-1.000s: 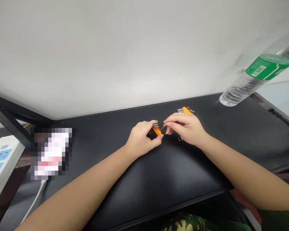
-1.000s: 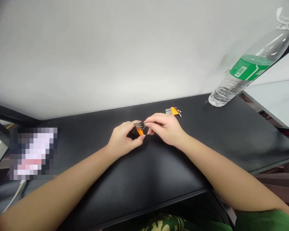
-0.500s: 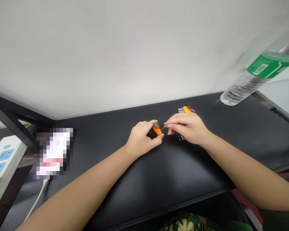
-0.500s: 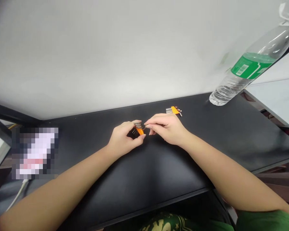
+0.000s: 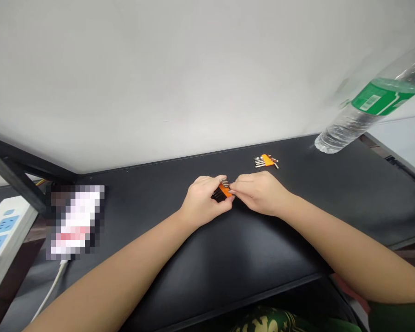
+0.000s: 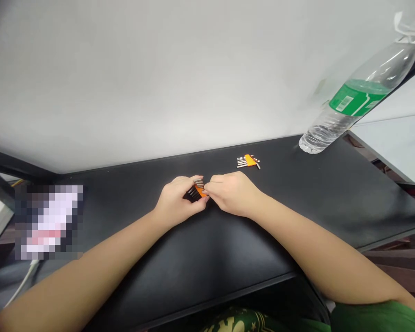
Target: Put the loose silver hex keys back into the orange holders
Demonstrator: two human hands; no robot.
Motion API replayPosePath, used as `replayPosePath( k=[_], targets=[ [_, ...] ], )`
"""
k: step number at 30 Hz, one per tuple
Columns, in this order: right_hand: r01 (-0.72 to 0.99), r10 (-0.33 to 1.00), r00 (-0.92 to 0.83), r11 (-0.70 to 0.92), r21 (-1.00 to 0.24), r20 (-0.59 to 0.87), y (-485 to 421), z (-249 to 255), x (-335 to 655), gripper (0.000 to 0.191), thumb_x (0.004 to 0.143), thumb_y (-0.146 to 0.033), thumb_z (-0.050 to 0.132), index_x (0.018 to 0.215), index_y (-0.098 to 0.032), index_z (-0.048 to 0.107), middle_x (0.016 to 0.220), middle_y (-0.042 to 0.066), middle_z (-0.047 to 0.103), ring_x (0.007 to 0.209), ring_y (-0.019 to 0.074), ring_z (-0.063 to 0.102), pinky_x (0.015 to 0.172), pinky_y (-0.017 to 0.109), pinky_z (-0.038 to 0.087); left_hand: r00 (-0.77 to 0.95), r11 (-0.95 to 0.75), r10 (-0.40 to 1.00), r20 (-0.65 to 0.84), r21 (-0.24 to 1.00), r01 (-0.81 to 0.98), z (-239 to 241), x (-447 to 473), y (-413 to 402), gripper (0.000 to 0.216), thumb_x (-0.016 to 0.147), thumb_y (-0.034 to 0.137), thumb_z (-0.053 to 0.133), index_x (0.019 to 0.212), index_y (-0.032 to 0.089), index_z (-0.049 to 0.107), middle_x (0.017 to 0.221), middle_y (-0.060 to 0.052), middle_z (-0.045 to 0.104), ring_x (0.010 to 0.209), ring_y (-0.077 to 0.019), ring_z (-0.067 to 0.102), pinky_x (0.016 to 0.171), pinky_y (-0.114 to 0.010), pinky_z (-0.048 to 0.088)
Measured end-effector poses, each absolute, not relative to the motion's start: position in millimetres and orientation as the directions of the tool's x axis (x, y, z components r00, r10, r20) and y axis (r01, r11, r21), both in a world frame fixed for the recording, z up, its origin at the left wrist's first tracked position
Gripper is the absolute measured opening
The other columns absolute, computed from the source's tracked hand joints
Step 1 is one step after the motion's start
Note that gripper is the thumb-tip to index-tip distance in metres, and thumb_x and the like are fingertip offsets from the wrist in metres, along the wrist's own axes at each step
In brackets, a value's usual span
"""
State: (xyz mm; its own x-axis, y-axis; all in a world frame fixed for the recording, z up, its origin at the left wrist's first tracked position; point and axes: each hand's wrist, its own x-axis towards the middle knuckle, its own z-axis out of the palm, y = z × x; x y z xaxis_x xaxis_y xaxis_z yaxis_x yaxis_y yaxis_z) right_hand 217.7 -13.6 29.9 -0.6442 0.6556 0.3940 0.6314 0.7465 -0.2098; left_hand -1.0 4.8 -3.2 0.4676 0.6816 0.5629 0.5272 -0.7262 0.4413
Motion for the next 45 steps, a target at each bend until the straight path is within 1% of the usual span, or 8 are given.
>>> replayPosePath(
  k=[3,6,11,15,23,33,38,45],
  targets=[
    [0.653,0.632,-0.694,0.754,-0.070,0.345,-15,33,214,0.026,0.099,-0.015,0.050,0.081,-0.017,0.068,0.075,0.004,0.066,0.064,0.0141,0.055,0.059,0.030,0.032,0.481,-0.741,0.664,0.572,0.419,0.525,-5,-2,6,0.034,0.079,0.030,0.071,0.111,0.021,0.068,0.095,-0.005,0.080,0.085,-0.0220,0.076,0.089,-0.039,0.059],
    [0.657,0.642,-0.707,0.751,-0.060,0.295,-15,37,212,0.024,0.100,-0.016,0.051,0.081,-0.018,0.066,0.076,0.003,0.065,0.065,0.0137,0.054,0.060,0.030,0.029,0.489,-0.756,0.646,0.586,0.402,0.517,-4,-2,5,0.035,0.079,0.028,0.071,0.113,0.021,0.067,0.093,-0.004,0.079,0.082,-0.0211,0.076,0.088,-0.039,0.059],
    [0.711,0.772,-0.608,0.633,-0.306,0.186,-6,52,240,0.035,0.106,-0.035,0.051,0.077,-0.019,0.061,0.073,0.001,0.064,0.067,0.0143,0.056,0.064,0.028,0.036,0.472,-0.740,0.663,0.581,0.413,0.531,0,-3,3,0.036,0.080,0.033,0.074,0.113,0.020,0.068,0.090,-0.004,0.078,0.080,-0.0202,0.074,0.087,-0.037,0.060],
    [0.730,0.778,-0.622,0.533,-0.428,-0.092,1,65,277,0.008,0.091,-0.017,0.065,0.086,-0.021,0.069,0.089,0.002,0.071,0.076,0.0167,0.062,0.068,0.028,0.043,0.468,-0.723,0.684,0.559,0.437,0.535,1,-4,4,0.026,0.081,0.035,0.075,0.101,0.020,0.069,0.097,-0.005,0.079,0.083,-0.0203,0.075,0.086,-0.037,0.060],
    [0.879,0.735,-0.476,0.404,-0.252,-0.483,-3,65,270,0.010,0.080,-0.012,0.061,0.081,-0.020,0.067,0.092,0.005,0.069,0.069,0.0166,0.058,0.059,0.028,0.036,0.462,-0.702,0.708,0.534,0.461,0.543,0,-3,5,0.015,0.080,0.034,0.075,0.084,0.021,0.067,0.098,-0.005,0.080,0.089,-0.0213,0.076,0.090,-0.038,0.060],
    [0.788,0.733,-0.589,0.427,-0.444,-0.340,-5,70,258,0.012,0.081,-0.009,0.059,0.081,-0.020,0.065,0.087,0.003,0.068,0.071,0.0148,0.056,0.062,0.025,0.039,0.450,-0.696,0.713,0.538,0.468,0.544,0,-3,3,0.025,0.079,0.034,0.076,0.099,0.020,0.070,0.100,-0.005,0.080,0.084,-0.0201,0.075,0.088,-0.037,0.060],
    [0.788,0.737,-0.586,0.424,-0.445,-0.335,-3,66,259,0.013,0.081,-0.009,0.058,0.077,-0.019,0.063,0.081,0.002,0.067,0.065,0.0135,0.054,0.059,0.025,0.038,0.452,-0.697,0.713,0.537,0.469,0.542,0,-2,3,0.033,0.080,0.034,0.076,0.109,0.020,0.069,0.092,-0.003,0.078,0.081,-0.0195,0.074,0.088,-0.036,0.059],
    [0.501,0.839,-0.543,0.285,-0.817,-0.041,-2,54,260,0.039,0.087,-0.018,0.062,0.126,-0.021,0.064,0.088,0.000,0.066,0.069,0.0128,0.063,0.064,0.027,0.054,0.460,-0.714,0.696,0.551,0.464,0.525,-1,-3,4,0.036,0.081,0.034,0.076,0.112,0.019,0.069,0.096,-0.004,0.079,0.082,-0.0197,0.074,0.088,-0.037,0.059]
  ],
)
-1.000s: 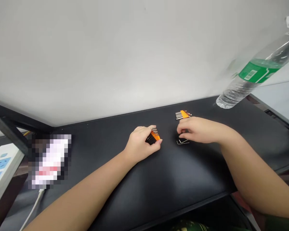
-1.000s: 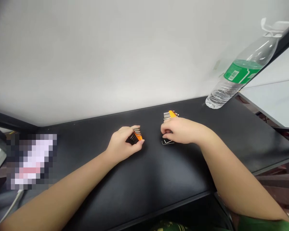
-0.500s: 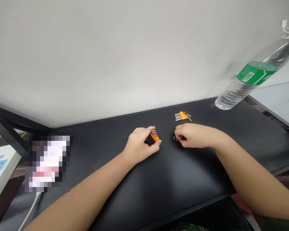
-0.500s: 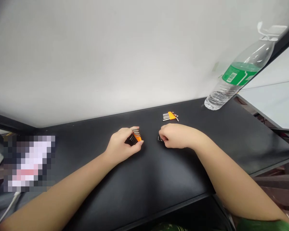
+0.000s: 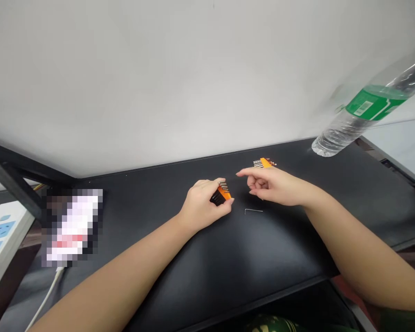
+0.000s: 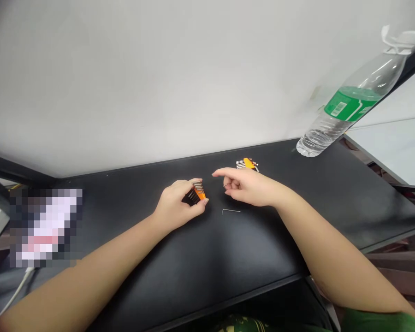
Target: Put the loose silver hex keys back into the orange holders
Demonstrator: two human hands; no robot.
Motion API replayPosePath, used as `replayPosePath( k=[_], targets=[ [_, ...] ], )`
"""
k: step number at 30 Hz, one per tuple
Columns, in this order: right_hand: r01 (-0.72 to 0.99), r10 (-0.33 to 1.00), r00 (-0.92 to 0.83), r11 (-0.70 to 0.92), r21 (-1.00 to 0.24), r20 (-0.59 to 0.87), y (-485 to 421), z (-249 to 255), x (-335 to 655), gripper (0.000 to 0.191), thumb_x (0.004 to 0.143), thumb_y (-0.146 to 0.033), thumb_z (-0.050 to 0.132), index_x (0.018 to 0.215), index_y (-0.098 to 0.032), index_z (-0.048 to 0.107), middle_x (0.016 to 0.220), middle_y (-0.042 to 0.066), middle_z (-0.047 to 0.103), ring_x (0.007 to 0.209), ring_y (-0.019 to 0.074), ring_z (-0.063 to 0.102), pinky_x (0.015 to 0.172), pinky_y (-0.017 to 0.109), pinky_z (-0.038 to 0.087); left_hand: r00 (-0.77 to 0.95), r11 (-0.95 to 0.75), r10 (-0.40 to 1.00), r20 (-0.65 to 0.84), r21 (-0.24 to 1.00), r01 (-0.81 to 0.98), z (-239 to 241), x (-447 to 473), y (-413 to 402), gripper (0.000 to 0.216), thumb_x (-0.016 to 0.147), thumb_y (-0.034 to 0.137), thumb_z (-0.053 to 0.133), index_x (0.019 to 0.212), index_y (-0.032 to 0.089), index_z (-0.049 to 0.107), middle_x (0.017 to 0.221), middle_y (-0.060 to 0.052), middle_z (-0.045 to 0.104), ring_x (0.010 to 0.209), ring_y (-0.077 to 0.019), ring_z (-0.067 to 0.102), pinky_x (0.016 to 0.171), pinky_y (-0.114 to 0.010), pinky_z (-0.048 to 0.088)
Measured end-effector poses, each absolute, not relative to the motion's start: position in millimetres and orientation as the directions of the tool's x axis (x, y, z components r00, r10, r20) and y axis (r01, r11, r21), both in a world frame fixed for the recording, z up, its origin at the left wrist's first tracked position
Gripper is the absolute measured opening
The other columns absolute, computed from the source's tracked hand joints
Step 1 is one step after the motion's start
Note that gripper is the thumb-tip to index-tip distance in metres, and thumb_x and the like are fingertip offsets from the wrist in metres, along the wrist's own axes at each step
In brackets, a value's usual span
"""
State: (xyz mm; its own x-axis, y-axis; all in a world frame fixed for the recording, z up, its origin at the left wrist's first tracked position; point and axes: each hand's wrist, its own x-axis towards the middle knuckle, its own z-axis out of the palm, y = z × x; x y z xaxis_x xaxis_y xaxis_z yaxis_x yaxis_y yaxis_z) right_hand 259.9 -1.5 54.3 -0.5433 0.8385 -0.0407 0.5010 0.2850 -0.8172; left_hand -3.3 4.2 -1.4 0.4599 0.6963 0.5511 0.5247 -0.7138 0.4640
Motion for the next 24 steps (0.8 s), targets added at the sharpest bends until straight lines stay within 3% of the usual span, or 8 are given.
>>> replayPosePath(
  k=[3,7,12,24],
  targets=[
    [0.285,0.872,-0.484,0.230,-0.931,0.068,-5,50,246,0.015,0.091,-0.028,0.067,0.101,-0.019,0.073,0.084,0.001,0.067,0.062,0.0129,0.067,0.061,0.029,0.059,0.450,-0.711,0.697,0.558,0.463,0.529,-2,-3,4,0.038,0.080,0.035,0.076,0.114,0.019,0.069,0.093,-0.004,0.078,0.082,-0.0202,0.074,0.088,-0.037,0.059],
    [0.098,0.928,-0.324,0.229,-0.968,0.187,-11,45,227,0.013,0.091,-0.030,0.072,0.092,-0.018,0.075,0.075,0.002,0.072,0.063,0.0158,0.072,0.064,0.031,0.063,0.444,-0.710,0.698,0.561,0.466,0.528,-2,-3,3,0.038,0.081,0.034,0.075,0.115,0.020,0.068,0.094,-0.004,0.079,0.082,-0.0202,0.074,0.088,-0.038,0.059],
    [0.078,0.943,-0.260,0.236,-0.969,0.209,-14,38,216,0.013,0.090,-0.031,0.075,0.089,-0.018,0.077,0.075,0.003,0.074,0.066,0.0167,0.074,0.065,0.031,0.064,0.437,-0.702,0.707,0.557,0.477,0.529,-1,-3,2,0.037,0.079,0.032,0.075,0.114,0.020,0.069,0.092,-0.003,0.078,0.080,-0.0191,0.073,0.088,-0.037,0.059],
    [0.056,0.935,-0.315,0.191,-0.980,0.164,-15,33,216,0.013,0.091,-0.031,0.075,0.090,-0.019,0.080,0.079,0.003,0.075,0.070,0.0172,0.074,0.069,0.032,0.064,0.427,-0.698,0.711,0.559,0.484,0.528,4,-2,1,0.029,0.079,0.031,0.074,0.106,0.021,0.071,0.092,-0.003,0.079,0.082,-0.0195,0.075,0.088,-0.035,0.060]
  ],
)
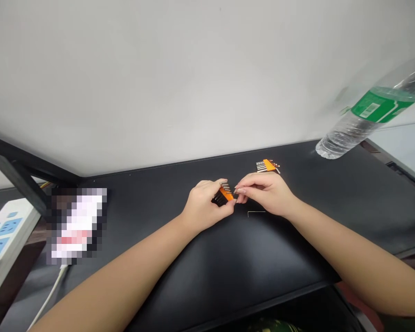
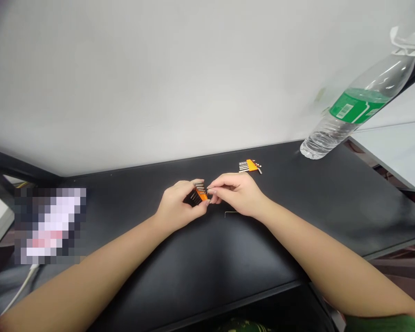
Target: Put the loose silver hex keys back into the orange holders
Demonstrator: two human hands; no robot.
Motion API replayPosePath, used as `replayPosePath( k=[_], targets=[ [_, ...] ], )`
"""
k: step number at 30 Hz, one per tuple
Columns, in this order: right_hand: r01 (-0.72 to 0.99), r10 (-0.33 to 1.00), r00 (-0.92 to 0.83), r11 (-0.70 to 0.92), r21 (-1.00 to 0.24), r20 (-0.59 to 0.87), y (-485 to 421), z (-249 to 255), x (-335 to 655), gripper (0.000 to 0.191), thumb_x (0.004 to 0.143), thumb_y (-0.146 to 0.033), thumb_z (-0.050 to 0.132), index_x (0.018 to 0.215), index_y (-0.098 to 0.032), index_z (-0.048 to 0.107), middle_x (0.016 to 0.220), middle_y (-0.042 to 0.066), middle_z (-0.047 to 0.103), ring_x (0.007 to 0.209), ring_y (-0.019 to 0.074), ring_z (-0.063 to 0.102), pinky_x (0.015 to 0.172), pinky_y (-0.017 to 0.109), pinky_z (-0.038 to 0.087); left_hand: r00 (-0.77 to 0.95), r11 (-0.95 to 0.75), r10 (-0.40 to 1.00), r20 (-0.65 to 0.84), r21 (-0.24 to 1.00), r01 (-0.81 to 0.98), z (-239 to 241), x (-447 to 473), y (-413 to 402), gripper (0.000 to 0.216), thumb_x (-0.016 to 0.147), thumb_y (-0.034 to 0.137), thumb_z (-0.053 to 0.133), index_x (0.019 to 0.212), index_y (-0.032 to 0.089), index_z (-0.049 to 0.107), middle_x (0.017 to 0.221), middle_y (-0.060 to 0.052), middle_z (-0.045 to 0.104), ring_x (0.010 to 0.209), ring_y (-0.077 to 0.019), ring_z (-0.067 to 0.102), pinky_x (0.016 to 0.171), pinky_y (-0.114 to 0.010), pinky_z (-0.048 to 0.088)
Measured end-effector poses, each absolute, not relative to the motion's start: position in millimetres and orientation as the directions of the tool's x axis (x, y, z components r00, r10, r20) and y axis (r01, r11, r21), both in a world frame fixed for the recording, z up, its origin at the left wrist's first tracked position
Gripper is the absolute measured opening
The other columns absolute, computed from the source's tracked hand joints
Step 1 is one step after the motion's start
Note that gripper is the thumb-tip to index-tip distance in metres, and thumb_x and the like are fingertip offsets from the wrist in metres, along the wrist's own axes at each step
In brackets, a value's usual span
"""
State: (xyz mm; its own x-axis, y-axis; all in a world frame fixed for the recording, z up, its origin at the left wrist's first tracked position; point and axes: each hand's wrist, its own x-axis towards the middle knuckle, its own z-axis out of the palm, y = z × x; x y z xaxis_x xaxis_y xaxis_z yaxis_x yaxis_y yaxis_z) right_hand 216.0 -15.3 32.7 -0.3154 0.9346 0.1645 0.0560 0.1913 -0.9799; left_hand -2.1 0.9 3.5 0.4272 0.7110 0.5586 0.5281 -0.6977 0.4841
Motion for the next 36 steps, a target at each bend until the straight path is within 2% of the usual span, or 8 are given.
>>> replayPosePath(
  k=[12,18,20,22,24,27,32,36],
  targets=[
    [-0.090,0.941,-0.338,-0.010,-0.996,0.021,-11,26,210,0.022,0.082,-0.040,0.083,0.086,-0.018,0.079,0.073,0.004,0.075,0.063,0.0169,0.072,0.064,0.034,0.064,0.427,-0.701,0.710,0.561,0.501,0.507,3,-2,1,0.034,0.076,0.029,0.073,0.109,0.022,0.070,0.088,-0.001,0.078,0.078,-0.0180,0.074,0.084,-0.034,0.060],
    [0.108,0.920,-0.353,0.219,-0.970,0.168,-12,22,208,0.019,0.092,-0.037,0.073,0.090,-0.019,0.078,0.087,0.005,0.072,0.067,0.0157,0.070,0.066,0.032,0.062,0.412,-0.700,0.709,0.573,0.501,0.509,1,-2,2,0.031,0.078,0.031,0.074,0.106,0.020,0.070,0.093,-0.003,0.079,0.079,-0.0184,0.074,0.083,-0.035,0.060],
    [0.276,0.873,-0.393,0.412,-0.868,0.290,-13,25,210,0.018,0.097,-0.035,0.065,0.094,-0.021,0.076,0.090,0.006,0.072,0.073,0.0168,0.069,0.069,0.033,0.059,0.412,-0.705,0.703,0.579,0.495,0.507,1,-2,2,0.030,0.079,0.032,0.073,0.106,0.020,0.070,0.096,-0.004,0.080,0.080,-0.0190,0.075,0.083,-0.035,0.060],
    [0.429,0.790,-0.476,0.592,-0.682,0.386,-14,29,214,0.021,0.102,-0.031,0.056,0.099,-0.020,0.074,0.094,0.008,0.072,0.083,0.0188,0.067,0.076,0.033,0.056,0.409,-0.706,0.702,0.582,0.498,0.503,1,-2,2,0.031,0.079,0.032,0.073,0.108,0.020,0.070,0.096,-0.004,0.080,0.080,-0.0188,0.075,0.083,-0.035,0.060],
    [0.529,0.731,-0.557,0.678,-0.510,0.395,-16,33,217,0.026,0.106,-0.029,0.048,0.103,-0.019,0.073,0.099,0.010,0.071,0.087,0.0186,0.065,0.078,0.031,0.052,0.410,-0.707,0.702,0.582,0.501,0.498,1,-2,1,0.034,0.079,0.032,0.073,0.110,0.020,0.069,0.094,-0.004,0.079,0.079,-0.0185,0.074,0.083,-0.035,0.060],
    [0.610,0.709,-0.629,0.705,-0.362,0.320,-17,36,217,0.033,0.108,-0.028,0.041,0.097,-0.018,0.071,0.096,0.008,0.068,0.075,0.0144,0.059,0.068,0.027,0.044,0.432,-0.719,0.691,0.580,0.487,0.496,1,-2,1,0.030,0.078,0.031,0.072,0.107,0.021,0.069,0.094,-0.003,0.080,0.078,-0.0188,0.074,0.082,-0.035,0.060],
    [0.623,0.674,-0.680,0.739,-0.257,0.289,-13,32,215,0.038,0.109,-0.027,0.039,0.086,-0.018,0.067,0.084,0.003,0.062,0.068,0.0122,0.050,0.062,0.026,0.035,0.443,-0.728,0.679,0.585,0.456,0.512,0,-1,2,0.028,0.077,0.030,0.071,0.104,0.022,0.069,0.094,-0.003,0.080,0.078,-0.0192,0.074,0.082,-0.036,0.060],
    [0.579,0.655,-0.689,0.755,-0.307,0.311,-9,27,215,0.042,0.110,-0.034,0.041,0.082,-0.018,0.067,0.079,0.001,0.059,0.065,0.0116,0.048,0.059,0.026,0.031,0.453,-0.755,0.648,0.613,0.435,0.491,1,-2,2,0.028,0.079,0.030,0.072,0.105,0.021,0.068,0.093,-0.003,0.079,0.078,-0.0187,0.074,0.083,-0.035,0.059]
  ],
)
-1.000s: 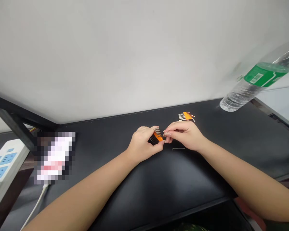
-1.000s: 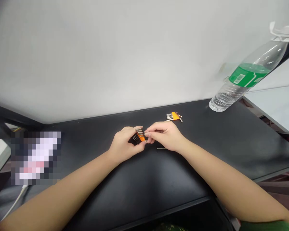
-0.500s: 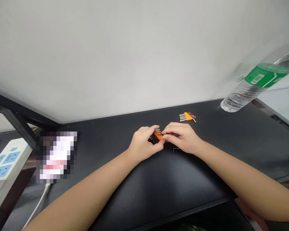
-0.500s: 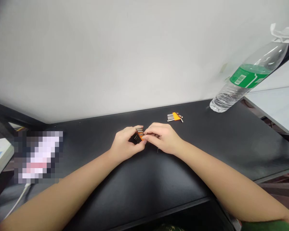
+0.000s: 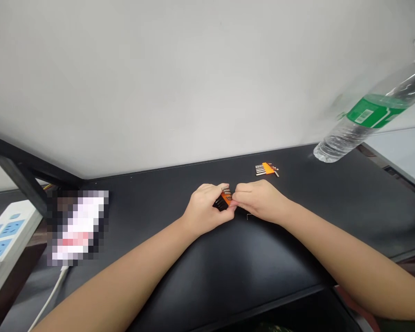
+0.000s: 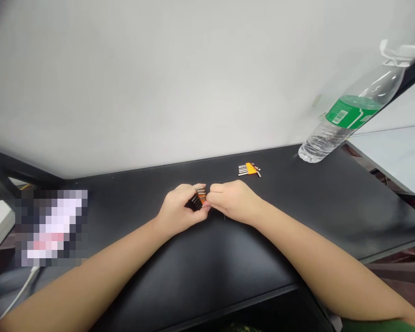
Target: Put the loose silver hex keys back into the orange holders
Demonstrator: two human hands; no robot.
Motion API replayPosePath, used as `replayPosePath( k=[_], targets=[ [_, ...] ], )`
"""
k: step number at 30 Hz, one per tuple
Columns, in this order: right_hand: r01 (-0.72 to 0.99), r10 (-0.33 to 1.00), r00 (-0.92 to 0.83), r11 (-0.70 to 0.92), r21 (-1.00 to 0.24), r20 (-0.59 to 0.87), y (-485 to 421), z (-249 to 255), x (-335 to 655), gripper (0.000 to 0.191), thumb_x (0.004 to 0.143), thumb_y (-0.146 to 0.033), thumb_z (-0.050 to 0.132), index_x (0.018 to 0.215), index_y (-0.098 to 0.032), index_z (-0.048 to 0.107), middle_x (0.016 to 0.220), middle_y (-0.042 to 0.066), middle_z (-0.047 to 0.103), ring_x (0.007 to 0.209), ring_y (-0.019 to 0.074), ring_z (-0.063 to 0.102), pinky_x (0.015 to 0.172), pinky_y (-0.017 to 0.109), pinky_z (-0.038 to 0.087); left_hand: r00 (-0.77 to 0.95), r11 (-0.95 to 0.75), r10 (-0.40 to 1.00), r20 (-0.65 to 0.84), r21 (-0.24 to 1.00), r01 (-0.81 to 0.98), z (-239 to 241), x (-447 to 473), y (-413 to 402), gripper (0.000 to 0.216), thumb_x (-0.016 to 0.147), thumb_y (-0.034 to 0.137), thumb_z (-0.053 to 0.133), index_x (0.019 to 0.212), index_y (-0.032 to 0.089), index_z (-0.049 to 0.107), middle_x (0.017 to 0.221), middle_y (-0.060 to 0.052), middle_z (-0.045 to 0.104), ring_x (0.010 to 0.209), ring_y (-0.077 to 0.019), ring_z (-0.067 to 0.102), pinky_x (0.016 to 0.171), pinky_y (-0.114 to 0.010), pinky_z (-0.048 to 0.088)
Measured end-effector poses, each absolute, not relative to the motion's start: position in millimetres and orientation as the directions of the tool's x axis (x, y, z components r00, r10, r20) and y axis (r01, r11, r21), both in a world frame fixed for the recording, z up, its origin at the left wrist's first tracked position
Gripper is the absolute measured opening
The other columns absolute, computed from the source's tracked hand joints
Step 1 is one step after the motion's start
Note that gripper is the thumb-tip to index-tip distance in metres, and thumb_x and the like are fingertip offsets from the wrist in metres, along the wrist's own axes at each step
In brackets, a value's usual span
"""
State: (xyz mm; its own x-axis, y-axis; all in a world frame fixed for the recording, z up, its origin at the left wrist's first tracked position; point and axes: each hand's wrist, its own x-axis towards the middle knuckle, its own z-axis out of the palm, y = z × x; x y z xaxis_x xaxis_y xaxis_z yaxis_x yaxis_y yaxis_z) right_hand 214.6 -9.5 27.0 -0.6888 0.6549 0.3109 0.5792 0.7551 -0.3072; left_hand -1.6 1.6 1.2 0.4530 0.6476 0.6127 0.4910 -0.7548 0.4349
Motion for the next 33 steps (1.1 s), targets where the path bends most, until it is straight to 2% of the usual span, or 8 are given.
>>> replayPosePath(
  k=[6,8,13,16,19,24,28,33],
  targets=[
    [0.564,0.766,-0.604,0.606,-0.561,0.220,-4,46,230,0.046,0.107,-0.041,0.049,0.069,-0.017,0.061,0.071,0.001,0.055,0.067,0.0131,0.051,0.066,0.027,0.038,0.466,-0.735,0.674,0.573,0.460,0.497,5,-2,1,0.025,0.078,0.031,0.072,0.101,0.022,0.067,0.084,0.000,0.075,0.072,-0.0172,0.071,0.081,-0.035,0.058],
    [0.620,0.805,-0.583,0.528,-0.581,0.109,-6,59,240,0.032,0.103,-0.038,0.056,0.080,-0.018,0.065,0.080,0.002,0.060,0.070,0.0138,0.054,0.068,0.026,0.040,0.452,-0.722,0.688,0.567,0.474,0.504,5,-2,1,0.026,0.077,0.032,0.073,0.101,0.023,0.067,0.080,0.000,0.074,0.072,-0.0175,0.070,0.083,-0.036,0.058],
    [0.807,0.775,-0.584,0.520,-0.279,-0.244,-24,66,238,0.004,0.087,-0.020,0.064,0.091,-0.019,0.066,0.094,0.005,0.065,0.067,0.0156,0.058,0.059,0.028,0.036,0.388,-0.657,0.751,0.534,0.546,0.520,1,-3,2,0.029,0.079,0.035,0.074,0.105,0.021,0.069,0.091,-0.002,0.078,0.075,-0.0178,0.072,0.078,-0.034,0.061],
    [0.815,0.775,-0.575,0.572,-0.093,-0.264,-36,53,221,0.012,0.084,-0.012,0.058,0.092,-0.017,0.065,0.090,0.007,0.064,0.055,0.0147,0.053,0.053,0.031,0.027,0.358,-0.619,0.784,0.507,0.595,0.512,-2,-3,2,0.036,0.081,0.035,0.072,0.113,0.019,0.068,0.091,-0.002,0.078,0.076,-0.0179,0.074,0.075,-0.032,0.062],
    [0.793,0.763,-0.602,0.606,-0.064,-0.237,-40,45,212,0.017,0.083,-0.010,0.056,0.095,-0.017,0.065,0.086,0.007,0.064,0.056,0.0163,0.055,0.053,0.032,0.025,0.348,-0.615,0.787,0.509,0.614,0.494,-4,-3,2,0.039,0.082,0.035,0.072,0.117,0.018,0.068,0.093,-0.003,0.079,0.078,-0.0178,0.075,0.077,-0.031,0.064],
    [0.765,0.759,-0.632,0.580,-0.280,-0.156,-28,54,222,0.011,0.083,-0.009,0.056,0.080,-0.019,0.057,0.082,0.005,0.065,0.071,0.0173,0.060,0.061,0.029,0.036,0.357,-0.625,0.780,0.514,0.620,0.474,-4,-4,3,0.043,0.083,0.034,0.074,0.122,0.018,0.067,0.095,-0.002,0.079,0.081,-0.0172,0.076,0.080,-0.030,0.064],
    [0.695,0.841,-0.538,0.475,-0.539,0.047,-21,61,230,0.011,0.085,-0.010,0.058,0.084,-0.020,0.056,0.075,0.000,0.063,0.067,0.0146,0.060,0.061,0.027,0.042,0.380,-0.640,0.768,0.516,0.591,0.491,-5,-5,4,0.046,0.084,0.035,0.073,0.126,0.017,0.066,0.102,-0.004,0.080,0.086,-0.0184,0.077,0.082,-0.030,0.063],
    [0.248,0.908,-0.353,0.322,-0.914,0.224,-21,52,222,0.010,0.096,-0.024,0.063,0.104,-0.020,0.067,0.083,0.002,0.071,0.068,0.0155,0.073,0.065,0.030,0.060,0.389,-0.662,0.747,0.538,0.557,0.501,-5,-5,5,0.045,0.088,0.036,0.069,0.128,0.016,0.065,0.103,-0.005,0.080,0.086,-0.0172,0.076,0.082,-0.027,0.062]
  ],
)
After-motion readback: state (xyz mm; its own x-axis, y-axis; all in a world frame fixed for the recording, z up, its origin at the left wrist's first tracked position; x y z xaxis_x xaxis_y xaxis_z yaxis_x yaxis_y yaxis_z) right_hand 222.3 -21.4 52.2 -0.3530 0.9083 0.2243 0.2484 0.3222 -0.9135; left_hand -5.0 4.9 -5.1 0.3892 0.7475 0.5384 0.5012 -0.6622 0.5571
